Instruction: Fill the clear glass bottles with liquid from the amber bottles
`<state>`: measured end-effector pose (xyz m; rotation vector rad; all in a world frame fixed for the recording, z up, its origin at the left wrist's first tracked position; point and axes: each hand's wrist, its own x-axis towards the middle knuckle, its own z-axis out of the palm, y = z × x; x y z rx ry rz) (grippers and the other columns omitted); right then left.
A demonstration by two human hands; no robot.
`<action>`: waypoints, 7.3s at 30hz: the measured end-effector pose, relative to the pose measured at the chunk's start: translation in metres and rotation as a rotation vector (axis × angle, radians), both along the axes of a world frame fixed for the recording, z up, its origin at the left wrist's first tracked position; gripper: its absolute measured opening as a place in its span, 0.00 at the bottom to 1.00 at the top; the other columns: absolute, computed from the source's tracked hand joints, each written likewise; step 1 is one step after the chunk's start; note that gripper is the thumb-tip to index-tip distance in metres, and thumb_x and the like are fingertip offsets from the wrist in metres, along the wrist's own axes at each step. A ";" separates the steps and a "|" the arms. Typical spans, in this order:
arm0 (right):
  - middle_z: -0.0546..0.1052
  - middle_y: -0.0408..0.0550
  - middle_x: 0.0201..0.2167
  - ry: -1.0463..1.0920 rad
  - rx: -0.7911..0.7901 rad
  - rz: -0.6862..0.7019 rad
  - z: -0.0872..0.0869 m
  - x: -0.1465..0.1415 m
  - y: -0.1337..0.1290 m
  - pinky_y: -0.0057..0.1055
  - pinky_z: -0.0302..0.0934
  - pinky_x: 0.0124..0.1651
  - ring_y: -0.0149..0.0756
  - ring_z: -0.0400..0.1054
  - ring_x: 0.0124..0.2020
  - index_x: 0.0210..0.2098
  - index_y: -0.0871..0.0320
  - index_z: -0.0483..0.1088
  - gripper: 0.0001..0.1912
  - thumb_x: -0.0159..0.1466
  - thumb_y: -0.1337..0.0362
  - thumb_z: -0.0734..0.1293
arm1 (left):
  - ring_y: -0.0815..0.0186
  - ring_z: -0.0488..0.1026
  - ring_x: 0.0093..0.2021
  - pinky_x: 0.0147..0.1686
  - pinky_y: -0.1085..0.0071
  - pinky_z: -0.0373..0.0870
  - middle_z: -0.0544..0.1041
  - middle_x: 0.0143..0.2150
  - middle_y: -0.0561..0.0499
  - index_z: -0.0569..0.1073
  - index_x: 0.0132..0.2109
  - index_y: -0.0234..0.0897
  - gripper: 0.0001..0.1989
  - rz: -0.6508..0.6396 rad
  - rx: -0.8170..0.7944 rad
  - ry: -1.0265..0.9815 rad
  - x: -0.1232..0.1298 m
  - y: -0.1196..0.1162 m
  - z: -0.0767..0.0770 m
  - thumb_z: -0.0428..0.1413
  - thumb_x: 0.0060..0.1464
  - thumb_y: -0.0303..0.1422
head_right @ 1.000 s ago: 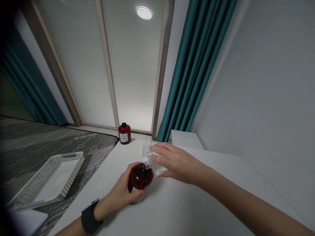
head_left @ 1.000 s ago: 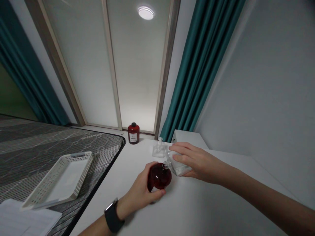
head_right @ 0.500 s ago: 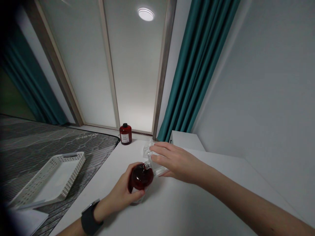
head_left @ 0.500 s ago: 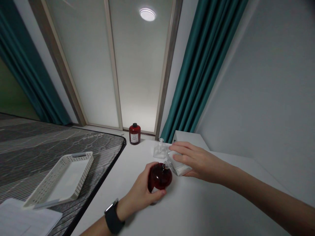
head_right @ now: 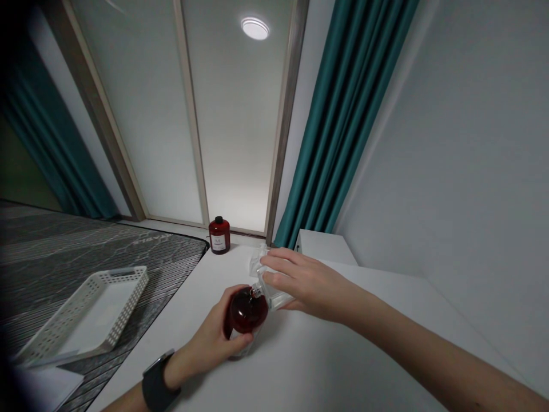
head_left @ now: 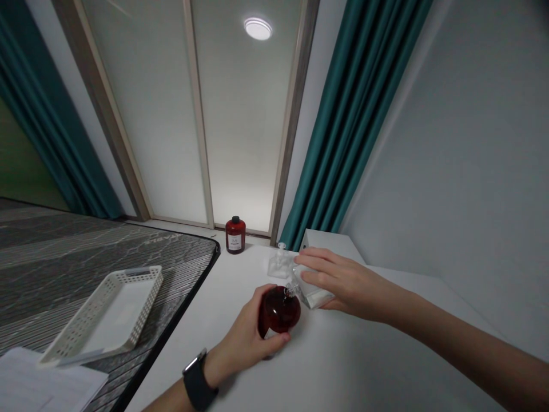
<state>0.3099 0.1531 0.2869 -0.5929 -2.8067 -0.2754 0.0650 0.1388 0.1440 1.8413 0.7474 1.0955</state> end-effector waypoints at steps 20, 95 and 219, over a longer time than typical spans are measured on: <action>0.73 0.65 0.59 -0.046 0.078 0.011 0.005 -0.002 -0.003 0.49 0.62 0.64 0.51 0.60 0.66 0.54 0.64 0.68 0.32 0.55 0.62 0.79 | 0.51 0.70 0.58 0.59 0.54 0.65 0.70 0.59 0.41 0.58 0.63 0.39 0.34 -0.036 0.011 -0.013 0.000 0.000 0.000 0.64 0.53 0.34; 0.76 0.56 0.55 -0.167 0.437 0.152 0.021 -0.012 -0.004 0.47 0.66 0.62 0.44 0.69 0.60 0.48 0.60 0.70 0.09 0.70 0.74 0.63 | 0.50 0.70 0.56 0.57 0.54 0.67 0.71 0.58 0.41 0.59 0.62 0.39 0.35 -0.049 -0.024 -0.020 0.001 0.000 -0.001 0.65 0.52 0.38; 0.74 0.57 0.53 1.521 -0.582 -0.719 -0.170 0.039 0.007 0.54 0.65 0.57 0.51 0.70 0.54 0.56 0.54 0.61 0.31 0.56 0.56 0.73 | 0.50 0.63 0.63 0.62 0.53 0.62 0.62 0.65 0.39 0.56 0.65 0.39 0.38 -0.253 0.042 0.173 0.033 0.048 0.008 0.65 0.53 0.36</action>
